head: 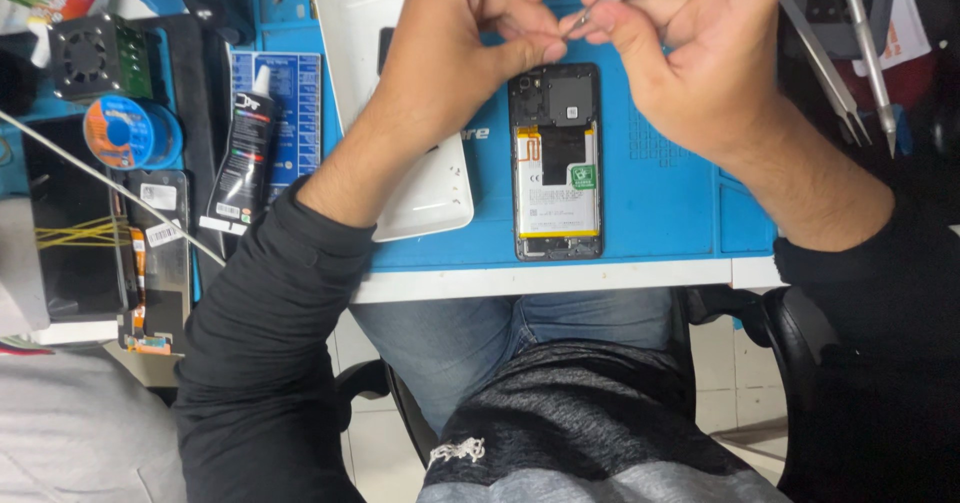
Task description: The person unscrews the back cover of a disassembled smartphone using a blue electric screwdriver, then removes small screws by hand and with a manual screwdriver and places them in a white tray. They lift out an internal component, hold up the phone, and continue unscrewing and repositioning parts on the repair mat.
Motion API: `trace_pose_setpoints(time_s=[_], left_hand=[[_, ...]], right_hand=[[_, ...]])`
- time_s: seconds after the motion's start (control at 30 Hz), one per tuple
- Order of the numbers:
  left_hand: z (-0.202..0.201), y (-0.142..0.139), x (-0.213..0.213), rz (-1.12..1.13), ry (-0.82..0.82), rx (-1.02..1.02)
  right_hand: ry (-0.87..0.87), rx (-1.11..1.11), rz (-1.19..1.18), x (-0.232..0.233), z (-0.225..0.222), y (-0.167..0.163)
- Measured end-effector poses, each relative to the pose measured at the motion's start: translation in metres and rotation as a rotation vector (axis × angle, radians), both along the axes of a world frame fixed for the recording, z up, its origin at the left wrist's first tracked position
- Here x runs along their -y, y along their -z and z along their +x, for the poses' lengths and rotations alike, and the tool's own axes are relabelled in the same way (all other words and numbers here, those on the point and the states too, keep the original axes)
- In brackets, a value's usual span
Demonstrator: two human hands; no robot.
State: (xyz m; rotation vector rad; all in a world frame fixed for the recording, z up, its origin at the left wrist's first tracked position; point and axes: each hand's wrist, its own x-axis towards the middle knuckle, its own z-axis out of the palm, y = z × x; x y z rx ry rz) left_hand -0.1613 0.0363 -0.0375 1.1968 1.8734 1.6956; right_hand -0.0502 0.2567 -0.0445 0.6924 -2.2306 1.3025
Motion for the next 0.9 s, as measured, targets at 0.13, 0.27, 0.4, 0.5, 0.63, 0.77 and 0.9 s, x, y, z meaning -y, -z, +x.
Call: trace_pose_setpoints(time_s=[0.13, 0.27, 0.4, 0.5, 0.63, 0.77, 0.9], left_hand=[[0.000, -0.001, 0.000, -0.048, -0.016, -0.123], [0.002, -0.003, 0.004, -0.116, 0.058, -0.272], [0.002, -0.003, 0.006, -0.216, 0.098, -0.371], [0.002, -0.003, 0.006, -0.247, 0.103, -0.389], [0.003, -0.001, 0.005, -0.293, 0.092, -0.419], [0.002, 0.000, 0.005, -0.305, 0.090, -0.414], [0.001, -0.001, 0.005, -0.313, 0.092, -0.428]], right_hand=[[0.013, -0.023, 0.075, -0.002, -0.003, 0.001], [0.022, -0.023, 0.194, -0.003, -0.007, 0.001], [0.054, 0.027, 0.260, -0.001, -0.010, 0.005], [0.030, 0.028, 0.233, 0.001, -0.012, 0.010], [0.008, 0.029, 0.240, 0.002, -0.014, 0.017], [0.005, 0.031, 0.265, 0.002, -0.015, 0.021], [0.016, 0.040, 0.323, 0.003, -0.016, 0.019]])
